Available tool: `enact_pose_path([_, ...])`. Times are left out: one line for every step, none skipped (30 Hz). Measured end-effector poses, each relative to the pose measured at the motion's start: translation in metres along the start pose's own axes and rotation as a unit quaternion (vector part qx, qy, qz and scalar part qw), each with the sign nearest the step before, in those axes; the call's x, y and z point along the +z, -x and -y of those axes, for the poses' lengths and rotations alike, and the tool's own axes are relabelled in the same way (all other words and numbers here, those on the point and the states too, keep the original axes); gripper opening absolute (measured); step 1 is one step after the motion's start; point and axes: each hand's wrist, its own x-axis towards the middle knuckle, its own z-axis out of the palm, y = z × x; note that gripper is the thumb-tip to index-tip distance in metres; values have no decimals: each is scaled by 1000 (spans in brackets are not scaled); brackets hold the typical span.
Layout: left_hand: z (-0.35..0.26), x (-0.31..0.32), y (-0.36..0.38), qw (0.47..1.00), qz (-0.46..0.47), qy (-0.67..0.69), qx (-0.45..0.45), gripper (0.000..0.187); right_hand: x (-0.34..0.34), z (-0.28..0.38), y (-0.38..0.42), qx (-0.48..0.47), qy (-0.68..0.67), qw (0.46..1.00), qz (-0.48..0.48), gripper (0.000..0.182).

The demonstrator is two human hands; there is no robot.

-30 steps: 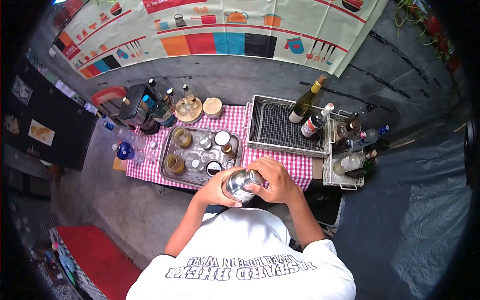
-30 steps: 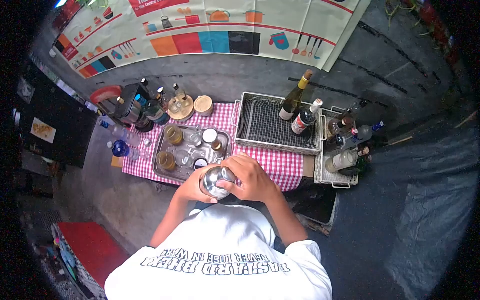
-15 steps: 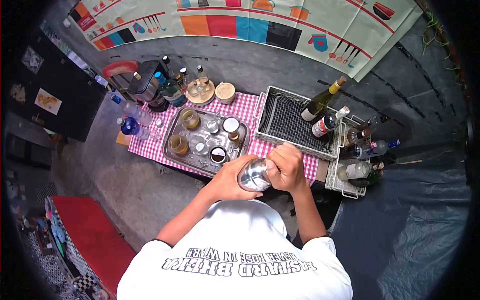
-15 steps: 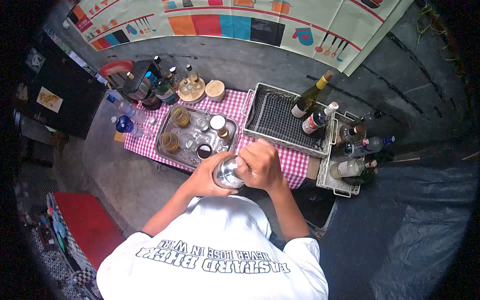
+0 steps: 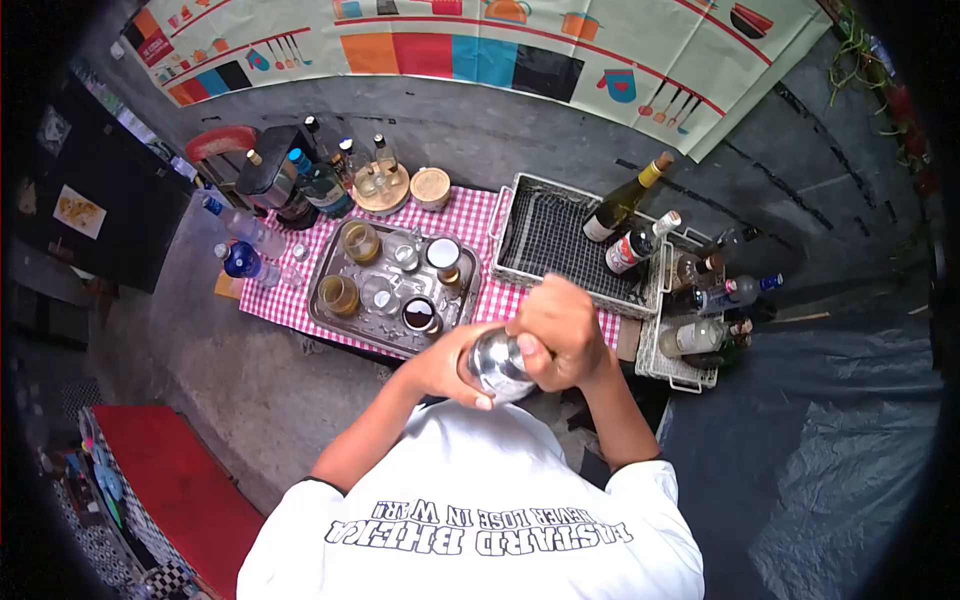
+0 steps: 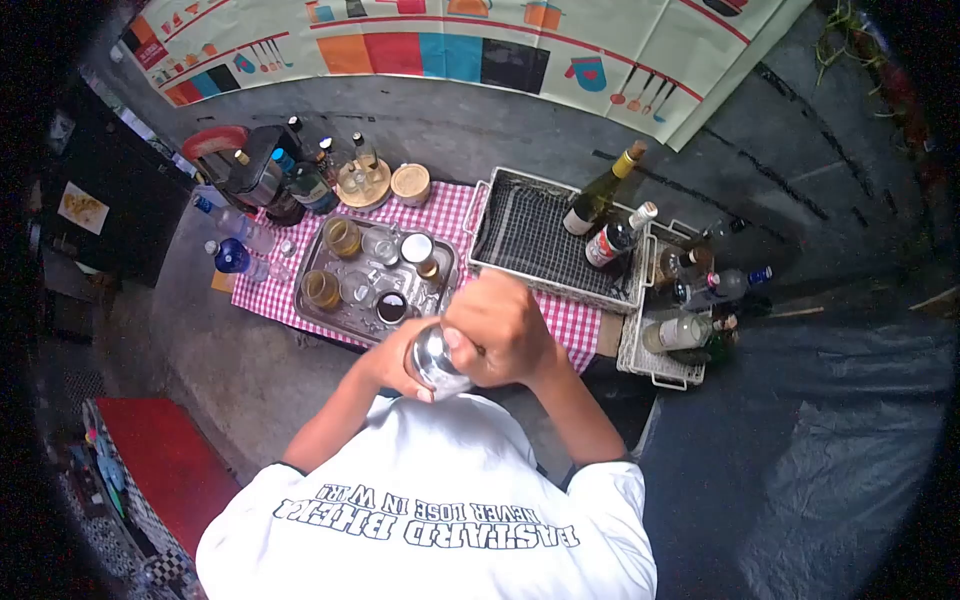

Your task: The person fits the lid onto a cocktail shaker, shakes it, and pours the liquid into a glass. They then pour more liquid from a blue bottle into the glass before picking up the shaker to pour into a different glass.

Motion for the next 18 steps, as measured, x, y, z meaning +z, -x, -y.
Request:
enact_pose_path([-3, -1, -2, 999, -7, -36, -1, 91, -2, -2, -1, -2, 0, 1000, -7, 18])
enact_pose_path([-4, -2, -4, 1000, -21, -12, 14, 94, -2, -6, -1, 16, -22, 999, -16, 26])
enact_pose_path([-6, -5, -5, 999, -25, -28, 26, 96, -2, -9, 0, 16, -20, 1000, -16, 26])
enact_pose_path([-6, -8, -4, 997, -43, -49, 33, 98, -1, -11, 3, 65, -63, 994, -58, 32])
enact_pose_path([-6, -11, -2, 995, -61, -70, 39, 99, -1, -13, 5, 115, -106, 983, -101, 39])
enact_pose_path([-6, -13, 2, 995, -61, -70, 37, 99, -4, -14, 10, 168, -136, 971, -99, 50])
enact_pose_path([-6, -14, 8, 992, -94, -82, 35, 101, -2, -23, 16, 181, -146, 966, -110, 49])
enact_pose_path([-6, -15, 13, 987, -128, -94, 34, 103, 2, -32, 26, 234, -155, 953, -110, 44])
enact_pose_path([-4, -14, 17, 987, -128, -94, 34, 103, 9, -42, 38, 285, -164, 938, -109, 41])
enact_pose_path([-1, -13, 21, 983, -159, -87, 22, 104, 17, -51, 52, 326, -142, 931, -86, 39])
enact_pose_path([2, -14, 25, 978, -189, -83, 13, 106, 26, -60, 66, 365, -119, 921, -64, 40])
enact_pose_path([8, -15, 31, 978, -197, -68, 3, 104, 34, -64, 74, 411, -109, 904, -39, 41])
enact_pose_path([13, -14, 35, 974, -221, -51, 9, 102, 49, -82, 98, 446, -99, 890, -16, 45])
enact_pose_path([14, -15, 40, 976, -213, -37, 6, 103, 68, -101, 127, 452, -72, 889, -10, 48])
enact_pose_path([16, -16, 44, 978, -205, -24, 3, 105, 84, -117, 154, 457, -44, 888, -4, 50])
enact_pose_path([20, -15, 47, 977, -213, -21, -1, 105, 94, -128, 175, 463, -19, 886, 22, 52])
enact_pose_path([22, -12, 51, 970, -239, -42, -9, 104, 100, -137, 189, 467, 6, 883, 46, 54])
enact_pose_path([21, -11, 52, 969, -239, -60, -13, 104, 104, -143, 199, 456, 27, 888, 58, 54])
